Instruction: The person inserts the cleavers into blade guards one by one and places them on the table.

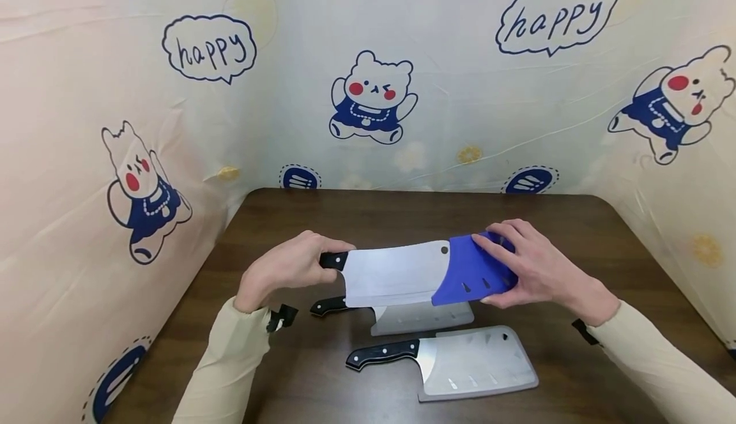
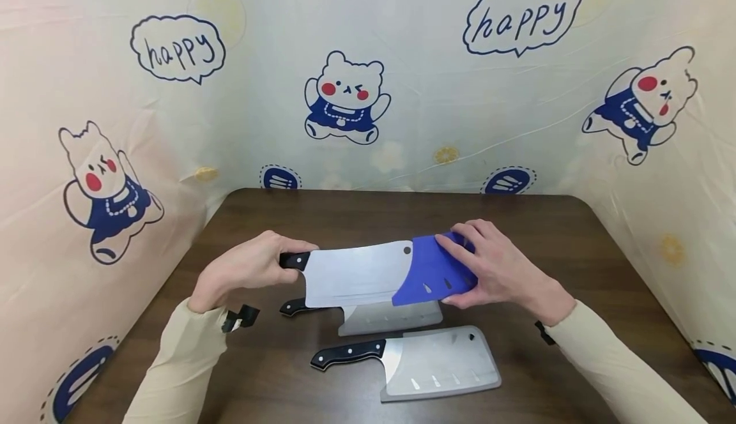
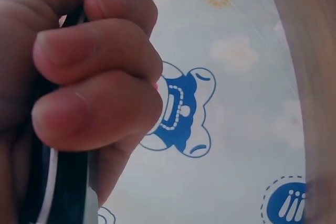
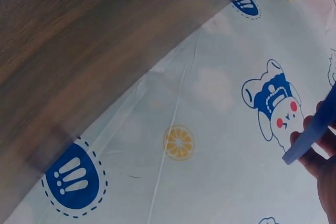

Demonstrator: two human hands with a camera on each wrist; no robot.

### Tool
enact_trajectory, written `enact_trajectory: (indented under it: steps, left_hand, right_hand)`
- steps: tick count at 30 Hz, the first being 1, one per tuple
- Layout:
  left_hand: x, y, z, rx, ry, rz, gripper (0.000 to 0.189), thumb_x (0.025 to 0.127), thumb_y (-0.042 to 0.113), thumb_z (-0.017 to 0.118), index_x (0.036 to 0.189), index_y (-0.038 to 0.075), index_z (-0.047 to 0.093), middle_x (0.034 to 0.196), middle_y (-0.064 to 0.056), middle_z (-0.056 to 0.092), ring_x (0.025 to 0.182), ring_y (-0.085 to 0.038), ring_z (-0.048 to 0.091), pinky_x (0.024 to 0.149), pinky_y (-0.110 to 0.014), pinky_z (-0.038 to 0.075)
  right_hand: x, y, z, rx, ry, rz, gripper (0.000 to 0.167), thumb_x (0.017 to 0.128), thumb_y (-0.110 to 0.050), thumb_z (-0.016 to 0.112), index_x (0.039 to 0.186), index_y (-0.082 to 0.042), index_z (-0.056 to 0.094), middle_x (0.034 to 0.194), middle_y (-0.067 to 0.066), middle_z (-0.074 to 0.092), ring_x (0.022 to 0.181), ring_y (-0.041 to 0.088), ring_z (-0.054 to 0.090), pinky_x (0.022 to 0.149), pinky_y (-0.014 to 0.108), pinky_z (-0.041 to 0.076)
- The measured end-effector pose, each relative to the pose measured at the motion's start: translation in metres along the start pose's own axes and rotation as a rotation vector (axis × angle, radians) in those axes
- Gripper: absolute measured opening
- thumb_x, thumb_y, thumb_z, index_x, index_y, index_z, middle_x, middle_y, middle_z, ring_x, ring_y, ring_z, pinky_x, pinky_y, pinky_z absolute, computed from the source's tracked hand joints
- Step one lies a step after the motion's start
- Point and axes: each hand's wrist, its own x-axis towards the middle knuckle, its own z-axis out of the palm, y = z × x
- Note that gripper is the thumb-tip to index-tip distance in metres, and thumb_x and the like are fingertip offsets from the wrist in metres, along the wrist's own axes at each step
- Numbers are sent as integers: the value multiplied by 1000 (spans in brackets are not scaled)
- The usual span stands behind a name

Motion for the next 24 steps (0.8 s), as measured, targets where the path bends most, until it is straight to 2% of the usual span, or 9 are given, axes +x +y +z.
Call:
enact_trajectory:
  steps: [4,6,10,13,17,21,24]
  left_hand:
    - [3,0,2,16,0,-1,49,84,7,66,133,14,62,77,5,63,50,-7,47,47,-22,39]
    - [5,0,4,19,-9,2,49,85,8,66,133,15,61,73,5,61,48,-7,45,47,-21,38]
    - [6,0,12,19,-28,15,50,87,10,65,136,15,59,62,6,51,41,-7,36,46,-20,35]
    - [8,-1,16,24,-6,15,51,87,11,64,137,16,58,59,7,44,38,-6,30,46,-20,33]
    - [13,-4,18,1,59,32,51,87,10,63,138,13,57,62,6,44,39,-6,30,46,-21,34]
    - [18,-8,17,-50,76,6,52,88,12,63,139,15,56,69,3,52,42,-7,35,47,-22,37]
    - [21,-11,18,-84,74,-15,52,88,12,64,139,16,56,83,2,63,42,-9,37,46,-23,38]
  right_hand:
    - [-1,-3,1,2,-6,-11,96,75,-86,47,131,-10,59,119,18,58,106,32,52,80,49,52]
    - [-1,-6,3,5,-3,-20,96,75,-86,47,130,-9,60,117,18,59,105,31,53,80,48,52]
    - [4,-11,8,25,-4,-55,94,68,-81,63,129,-10,61,116,17,60,103,29,54,80,46,52]
    - [7,-9,9,37,-32,-29,95,61,-74,74,132,-12,59,124,17,58,111,30,53,86,48,52]
    - [3,2,5,87,-54,114,100,59,-67,81,138,-12,53,143,21,45,130,38,41,97,57,45]
    - [-10,11,1,197,-64,316,117,56,-51,91,150,-9,36,158,22,22,136,44,32,99,61,44]
    - [-19,13,-1,324,-69,449,128,55,-38,95,156,-10,20,161,19,15,136,45,32,111,36,40]
